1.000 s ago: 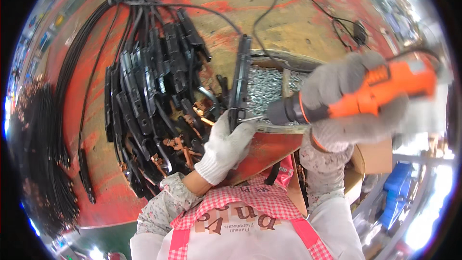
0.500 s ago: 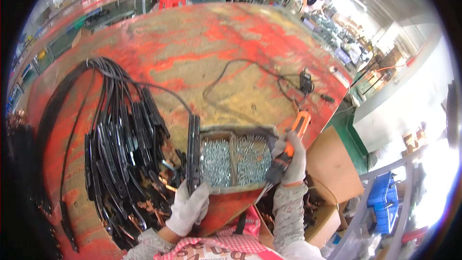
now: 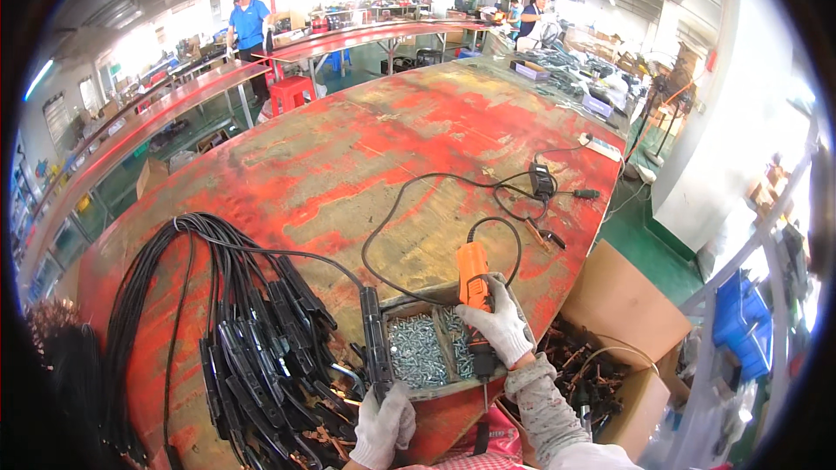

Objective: The person drives screws into the black plastic housings of electrical lead clamps using an electric screwdriver.

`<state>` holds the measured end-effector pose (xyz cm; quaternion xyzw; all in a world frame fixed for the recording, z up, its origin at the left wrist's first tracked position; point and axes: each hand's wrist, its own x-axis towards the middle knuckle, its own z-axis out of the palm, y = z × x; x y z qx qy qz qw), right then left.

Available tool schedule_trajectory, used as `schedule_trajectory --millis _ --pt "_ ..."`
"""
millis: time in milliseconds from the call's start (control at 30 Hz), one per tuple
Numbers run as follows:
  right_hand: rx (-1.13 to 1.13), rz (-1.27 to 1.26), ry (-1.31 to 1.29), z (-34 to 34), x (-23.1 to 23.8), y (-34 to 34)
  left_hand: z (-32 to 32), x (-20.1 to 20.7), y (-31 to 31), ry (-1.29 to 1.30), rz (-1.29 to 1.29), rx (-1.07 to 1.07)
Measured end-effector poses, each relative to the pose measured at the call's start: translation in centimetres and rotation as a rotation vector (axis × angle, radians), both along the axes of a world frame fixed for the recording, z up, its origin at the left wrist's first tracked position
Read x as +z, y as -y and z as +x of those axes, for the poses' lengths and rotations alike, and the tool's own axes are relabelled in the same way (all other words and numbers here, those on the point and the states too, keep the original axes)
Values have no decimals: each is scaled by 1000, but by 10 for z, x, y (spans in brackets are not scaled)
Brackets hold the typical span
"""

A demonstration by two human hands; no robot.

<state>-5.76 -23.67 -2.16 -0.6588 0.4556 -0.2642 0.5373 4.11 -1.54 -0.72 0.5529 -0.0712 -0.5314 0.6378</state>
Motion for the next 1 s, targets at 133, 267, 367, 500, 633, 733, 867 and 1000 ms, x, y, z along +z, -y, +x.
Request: schedule_trajectory --millis 133,267,367,500,633,733,867,1000 --pt "-36 -189 -55 -1 2 3 1 -4 -2 53 -133 -12" --pt "-34 -103 11 -3 -7 2 -2 -3 -4 40 -80 6" --pt "-5 -114 55 -1 -18 0 -1 -6 -7 35 -36 4" --pt "-20 -174 36 -3 -17 0 -2 -9 -10 52 -78 -16" --pt "-15 -132 30 -7 -9 1 -4 -4 -5 27 -61 -3" --pt "-35 -142 22 -3 -9 3 -1 2 -3 25 -24 -10" --pt "-3 60 177 -6 4 1 10 19 -7 -4 67 -45" --pt "66 233 381 -13 9 -4 16 50 -29 107 158 37"
